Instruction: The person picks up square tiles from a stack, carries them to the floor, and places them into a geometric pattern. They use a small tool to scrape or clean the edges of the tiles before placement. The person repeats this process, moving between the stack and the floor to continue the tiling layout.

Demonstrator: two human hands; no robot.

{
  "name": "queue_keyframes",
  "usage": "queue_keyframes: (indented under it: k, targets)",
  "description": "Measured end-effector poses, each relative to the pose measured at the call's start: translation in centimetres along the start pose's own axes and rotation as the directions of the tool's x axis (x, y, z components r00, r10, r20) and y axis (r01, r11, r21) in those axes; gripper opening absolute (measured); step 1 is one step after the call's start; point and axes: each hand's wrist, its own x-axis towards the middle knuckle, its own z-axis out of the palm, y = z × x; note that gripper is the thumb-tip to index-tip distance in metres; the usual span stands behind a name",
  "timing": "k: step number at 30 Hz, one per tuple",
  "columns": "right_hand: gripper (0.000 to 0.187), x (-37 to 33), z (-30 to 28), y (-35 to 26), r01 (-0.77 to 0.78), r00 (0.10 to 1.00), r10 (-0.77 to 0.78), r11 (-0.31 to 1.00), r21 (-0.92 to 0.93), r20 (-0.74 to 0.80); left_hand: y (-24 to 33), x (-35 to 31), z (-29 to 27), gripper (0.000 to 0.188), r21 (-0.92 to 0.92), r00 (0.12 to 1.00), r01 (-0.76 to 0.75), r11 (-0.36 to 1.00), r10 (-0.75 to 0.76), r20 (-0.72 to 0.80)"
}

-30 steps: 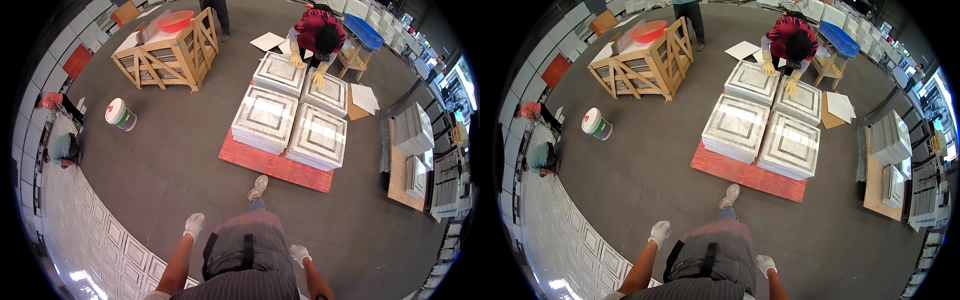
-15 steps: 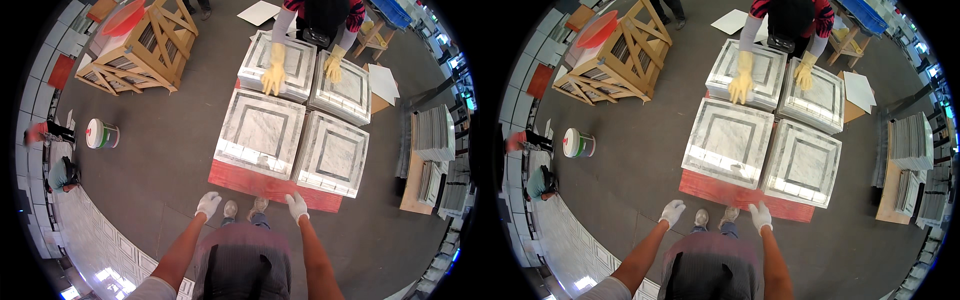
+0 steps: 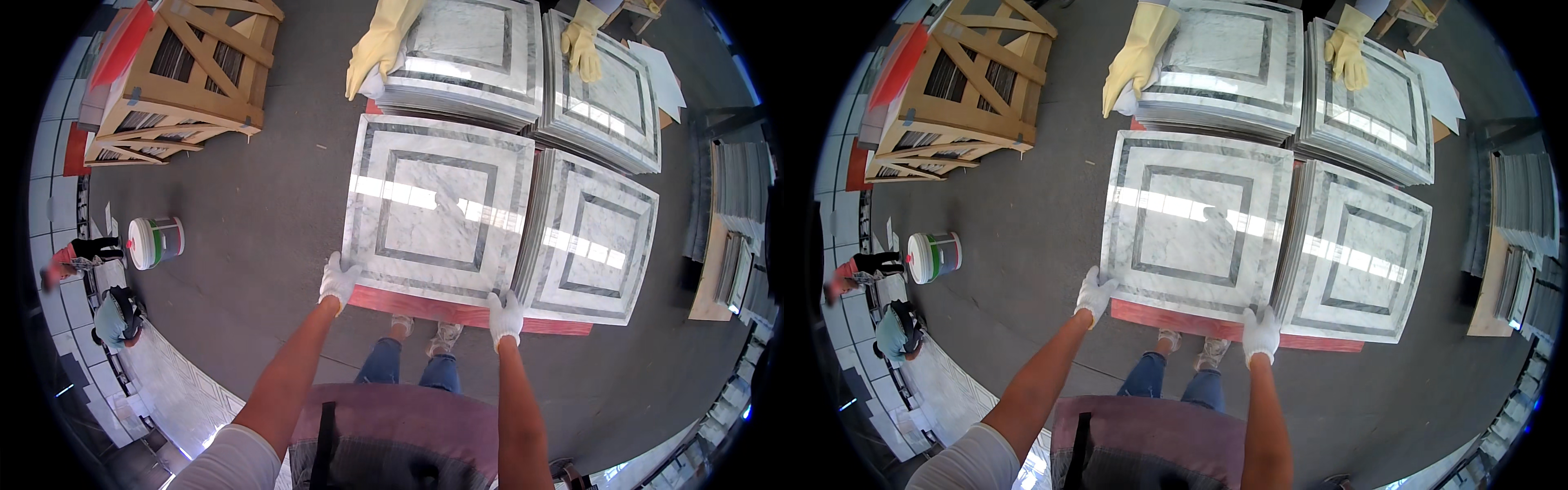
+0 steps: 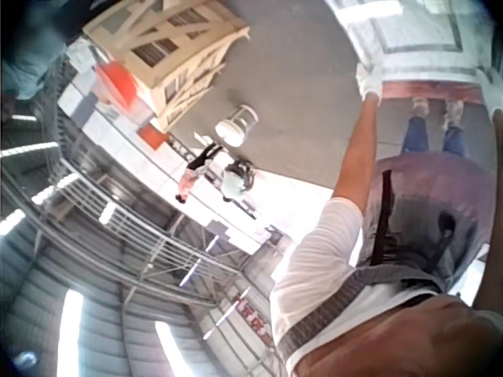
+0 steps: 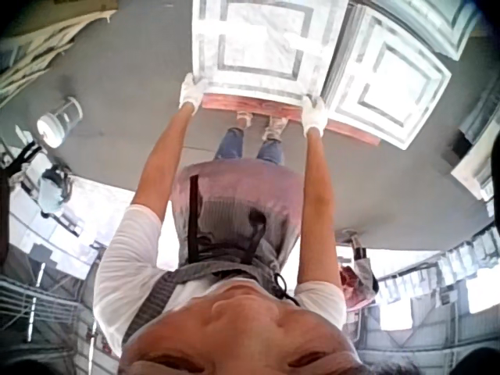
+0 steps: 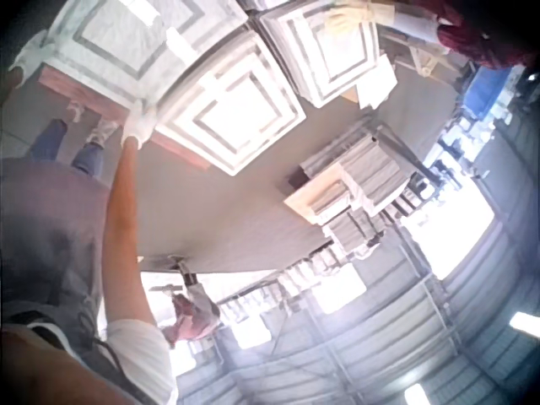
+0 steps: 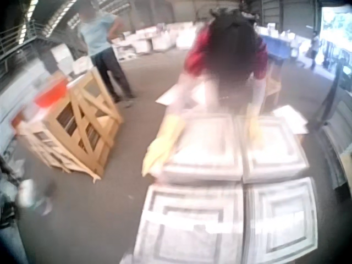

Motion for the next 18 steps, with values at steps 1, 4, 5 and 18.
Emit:
queue_keyframes:
  k: [1,4,5,18]
  targets:
    - [0.066,0.0,0.5,0.3,-0.014,1.000,0.014,1.000,0.027,-0.014,-0.5,0.8,0.0,0.069,-0.033,0.997,0.011,0.999,-0.009,0.073]
    - [0.053,-0.7,1.3,-0.8,-0.023,0.987,0.018,0.999,-0.025,-0.163,-0.5,1.3,0.6,0.062,-0.036,0.999,0.019,0.999,-0.018,0.032]
    - [0.052,-1.1,0.8,-1.4,-0.047,0.984,0.039,0.998,-0.041,-0.172,0.5,1.1,0.5,0.062,-0.036,0.998,0.034,0.999,-0.032,0.048]
    - [0.049,-0.4,-1.8,-1.0,0.032,0.998,-0.030,0.999,0.029,-0.047,2.4,3.8,-3.2,0.074,0.116,0.970,0.197,0.973,-0.211,0.120]
